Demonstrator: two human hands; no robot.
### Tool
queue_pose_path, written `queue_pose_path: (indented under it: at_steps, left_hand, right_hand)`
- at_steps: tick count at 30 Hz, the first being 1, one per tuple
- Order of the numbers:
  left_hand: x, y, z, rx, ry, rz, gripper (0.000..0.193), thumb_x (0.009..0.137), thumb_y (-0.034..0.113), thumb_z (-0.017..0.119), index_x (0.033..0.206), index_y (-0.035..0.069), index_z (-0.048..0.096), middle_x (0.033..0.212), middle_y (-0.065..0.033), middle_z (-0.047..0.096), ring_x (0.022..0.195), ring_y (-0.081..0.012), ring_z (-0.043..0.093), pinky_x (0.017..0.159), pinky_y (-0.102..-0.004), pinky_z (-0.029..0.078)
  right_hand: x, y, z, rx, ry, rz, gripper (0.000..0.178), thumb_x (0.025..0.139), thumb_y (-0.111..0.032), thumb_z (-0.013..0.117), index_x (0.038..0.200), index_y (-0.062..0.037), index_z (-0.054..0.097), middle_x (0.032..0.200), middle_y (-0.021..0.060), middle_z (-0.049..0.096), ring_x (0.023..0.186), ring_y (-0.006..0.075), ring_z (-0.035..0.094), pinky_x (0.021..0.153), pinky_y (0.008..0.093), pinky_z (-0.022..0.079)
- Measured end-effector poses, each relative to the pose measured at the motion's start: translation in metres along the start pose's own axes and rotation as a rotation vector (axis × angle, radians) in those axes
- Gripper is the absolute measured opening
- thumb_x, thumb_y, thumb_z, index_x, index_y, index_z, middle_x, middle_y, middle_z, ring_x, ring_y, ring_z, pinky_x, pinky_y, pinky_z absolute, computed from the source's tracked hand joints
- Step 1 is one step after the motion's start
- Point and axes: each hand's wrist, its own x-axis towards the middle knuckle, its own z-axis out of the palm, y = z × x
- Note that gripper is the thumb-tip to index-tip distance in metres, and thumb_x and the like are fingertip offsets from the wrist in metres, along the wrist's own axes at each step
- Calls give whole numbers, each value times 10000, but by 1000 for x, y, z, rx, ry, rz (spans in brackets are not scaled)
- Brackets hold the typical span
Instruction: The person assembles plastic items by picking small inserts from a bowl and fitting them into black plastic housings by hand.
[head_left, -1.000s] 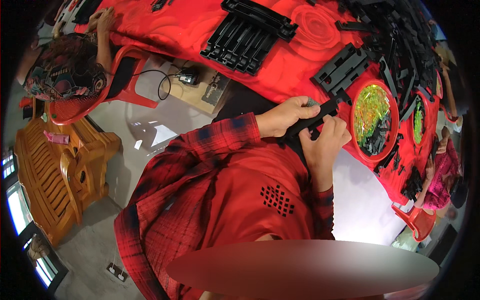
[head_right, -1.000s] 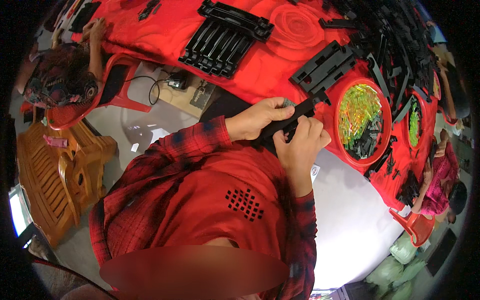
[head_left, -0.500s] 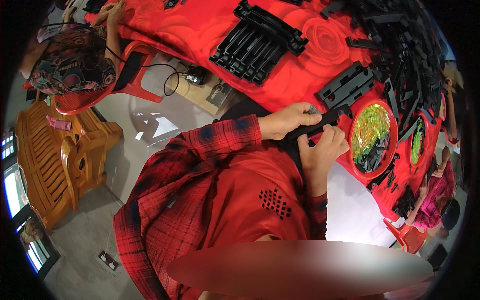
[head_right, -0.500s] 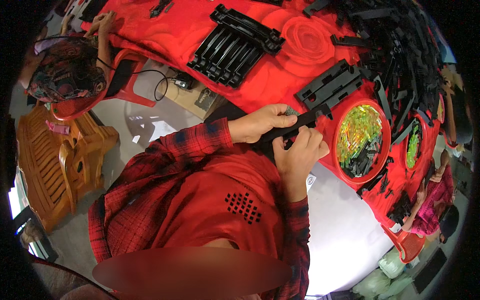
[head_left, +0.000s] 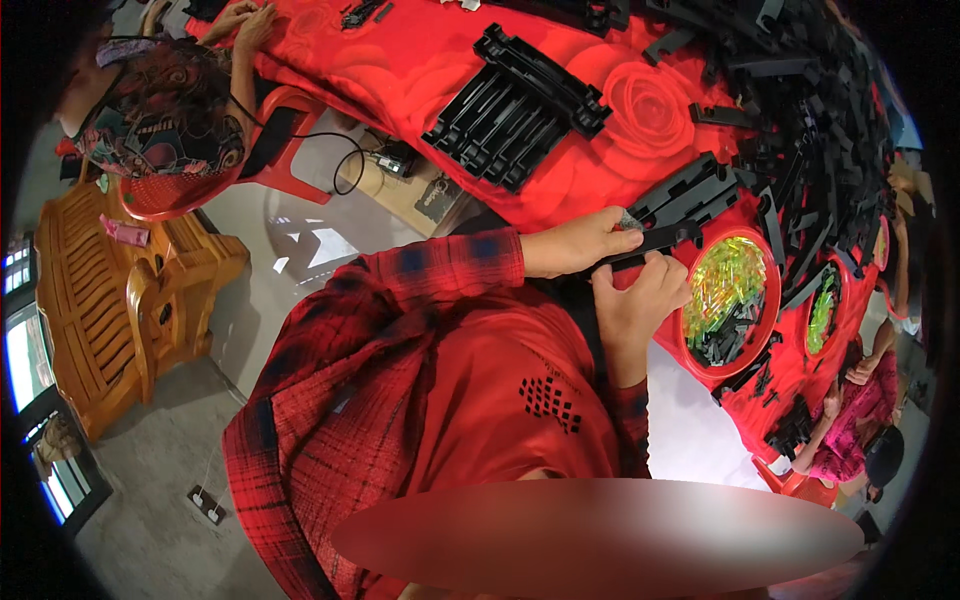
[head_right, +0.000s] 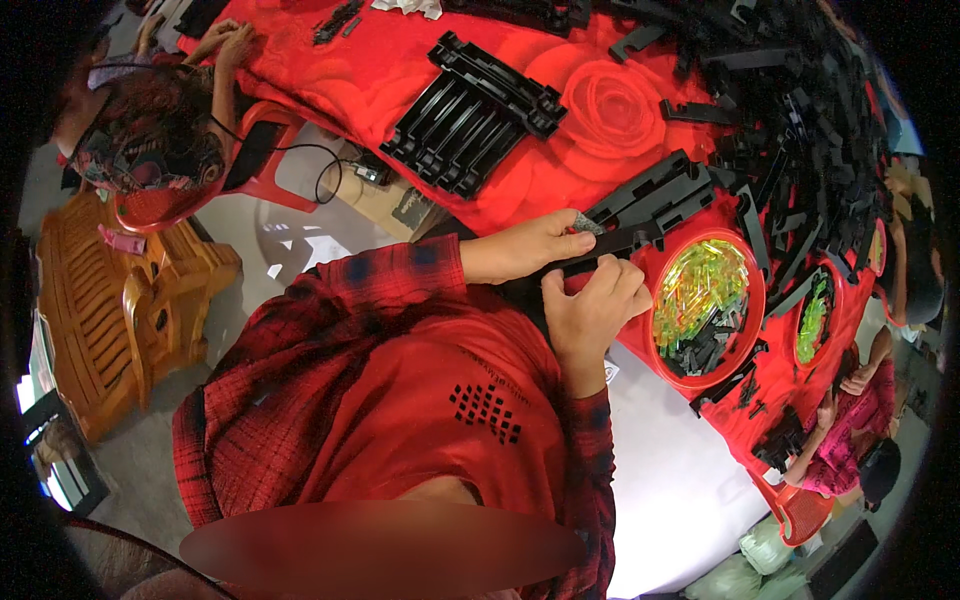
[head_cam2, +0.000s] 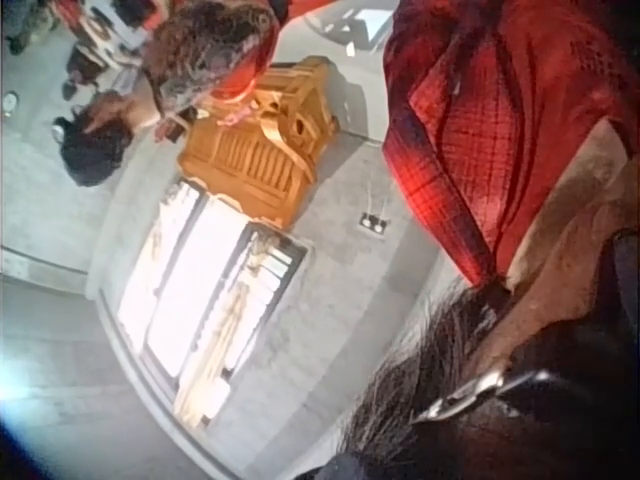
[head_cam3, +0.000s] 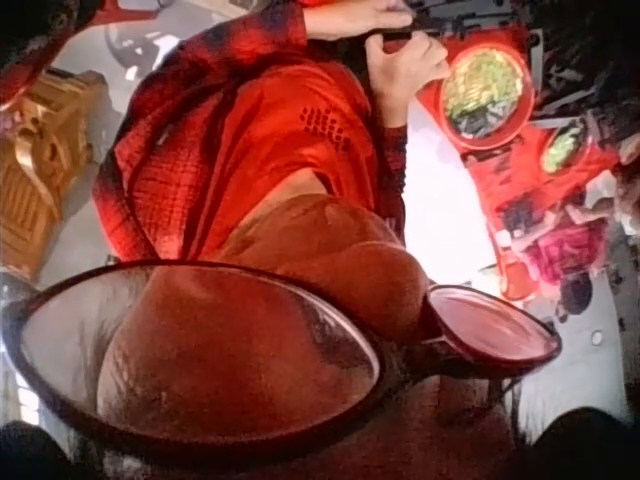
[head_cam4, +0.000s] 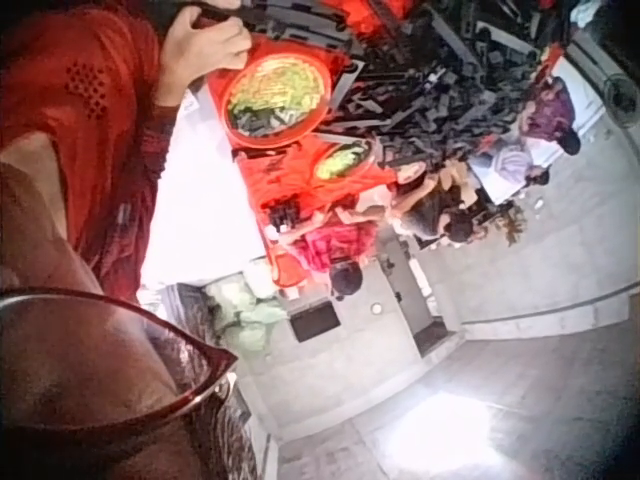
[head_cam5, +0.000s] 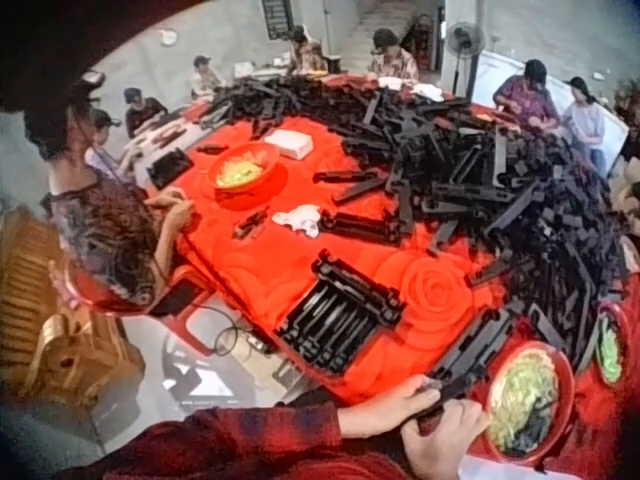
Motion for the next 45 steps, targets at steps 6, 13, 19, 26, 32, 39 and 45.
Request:
queue_pose_path:
  at_steps: [6,13,19,26,32,39,45]
  left_hand:
    - [8,10,-1,54,-38,-31,353,1023,304,568,1214,9,533,1086,-29,579,1023,-103,531,895,-263,459]
    - [10,5,-2,117,-53,-90,351,1041,345,520,1154,16,565,1053,-20,577,992,-98,520,866,-260,453]
    - [-13,38,-14,-100,-55,-222,392,1041,441,481,1164,75,551,951,19,546,781,-83,539,659,-241,463]
    - [-28,61,-22,-247,429,204,289,1009,343,584,1115,83,512,879,-5,543,726,-96,555,656,-253,467]
    - [-24,56,-33,-363,703,259,312,1025,397,535,1059,90,495,875,-32,561,790,-143,592,733,-297,504]
    - [-28,55,-55,-438,715,308,351,1008,434,552,1047,92,483,905,-68,580,861,-203,636,789,-364,533]
    - [-37,52,-70,-417,632,219,363,1023,442,514,1095,86,506,1059,-94,628,962,-219,641,855,-395,514]
  right_hand:
    - [1,3,2,-52,53,-7,520,645,-228,799,1038,-7,541,1022,129,545,1010,318,499,874,448,358]
    - [2,-1,-2,-60,-2,43,523,663,-230,806,1057,-11,540,1021,139,553,1037,324,494,891,450,354]
    - [9,6,-22,495,-296,123,641,798,-136,761,1362,4,491,1107,151,539,1054,294,482,949,439,347]
    - [14,-12,-9,730,-394,81,683,827,-127,753,1414,17,433,1218,189,512,1037,280,542,864,363,484]
    - [31,-38,18,489,-363,-141,615,854,-233,752,1334,39,481,1123,227,568,1015,380,572,834,421,493]
    - [42,-50,40,506,-264,-233,331,869,-128,708,1128,29,574,950,173,572,886,357,580,762,431,489]
    - [57,-39,46,415,-170,-317,332,861,-103,709,1132,22,563,962,174,564,894,354,577,780,432,495]
